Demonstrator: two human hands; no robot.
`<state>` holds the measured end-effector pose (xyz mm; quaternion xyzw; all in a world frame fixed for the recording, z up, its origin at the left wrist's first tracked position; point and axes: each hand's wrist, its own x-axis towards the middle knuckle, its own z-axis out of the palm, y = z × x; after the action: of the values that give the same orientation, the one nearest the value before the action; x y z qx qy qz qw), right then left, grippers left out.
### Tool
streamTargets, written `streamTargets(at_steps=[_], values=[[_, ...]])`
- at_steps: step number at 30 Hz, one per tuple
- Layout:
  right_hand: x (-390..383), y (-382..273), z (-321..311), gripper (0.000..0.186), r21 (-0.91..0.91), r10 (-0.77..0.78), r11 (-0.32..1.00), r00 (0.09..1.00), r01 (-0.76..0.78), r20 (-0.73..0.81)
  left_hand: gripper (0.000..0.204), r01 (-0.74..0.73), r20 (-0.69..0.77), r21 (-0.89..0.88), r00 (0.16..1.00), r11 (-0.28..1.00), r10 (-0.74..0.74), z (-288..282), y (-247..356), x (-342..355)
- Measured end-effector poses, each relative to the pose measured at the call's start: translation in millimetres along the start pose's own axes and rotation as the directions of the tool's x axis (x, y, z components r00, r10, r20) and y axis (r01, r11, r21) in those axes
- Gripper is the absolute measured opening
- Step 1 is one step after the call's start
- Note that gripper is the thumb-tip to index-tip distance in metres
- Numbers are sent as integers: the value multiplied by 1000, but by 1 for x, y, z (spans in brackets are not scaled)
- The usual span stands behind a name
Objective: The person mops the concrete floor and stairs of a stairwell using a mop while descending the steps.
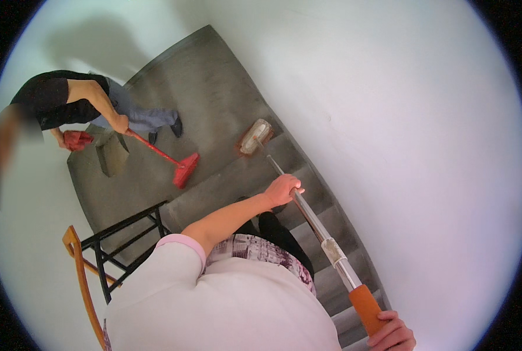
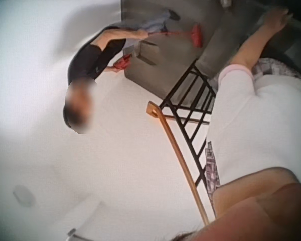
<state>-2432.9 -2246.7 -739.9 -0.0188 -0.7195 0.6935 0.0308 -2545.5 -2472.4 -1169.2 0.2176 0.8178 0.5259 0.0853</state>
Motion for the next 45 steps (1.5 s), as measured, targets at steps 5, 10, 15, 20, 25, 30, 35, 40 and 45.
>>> streamTargets(at_steps=[5, 10, 15, 20, 25, 30, 35, 40, 45], values=[[-7, 6, 0, 40, 5, -41, 999, 999, 41, -35, 22, 14, -36, 36, 999, 999, -12, -9, 7, 1], [-13, -4, 11, 39, -63, -63, 996, 998, 64, 12, 25, 13, -67, 53, 998, 999, -9, -8, 6, 2], [6, -27, 43, 37, -135, -125, 977, 957, 165, 260, 18, 23, -131, -58, 991, 998, -30, -8, 12, 17], [27, -68, 138, 32, -323, -35, 931, 924, 168, 381, 14, 36, -294, -233, 950, 972, -105, -10, 11, 13], [65, -104, 227, 27, -318, 36, 927, 797, 199, 603, 13, 81, -209, -318, 966, 945, -153, -46, 17, 7], [68, -102, 224, 32, -230, -9, 963, 866, 143, 500, 16, 59, -219, -266, 968, 962, -120, -99, 12, -21], [76, -52, 251, 35, -156, 57, 988, 967, -19, 247, 16, 178, -114, -120, 975, 977, -192, -144, -39, -88], [76, -14, 270, 36, -63, 122, 992, 965, -111, 232, 15, 308, -167, -54, 935, 950, -312, -173, -79, -132], [71, -16, 256, 32, -36, 86, 996, 968, -80, 238, 18, 231, -172, -27, 957, 973, -232, -168, -84, -127]])
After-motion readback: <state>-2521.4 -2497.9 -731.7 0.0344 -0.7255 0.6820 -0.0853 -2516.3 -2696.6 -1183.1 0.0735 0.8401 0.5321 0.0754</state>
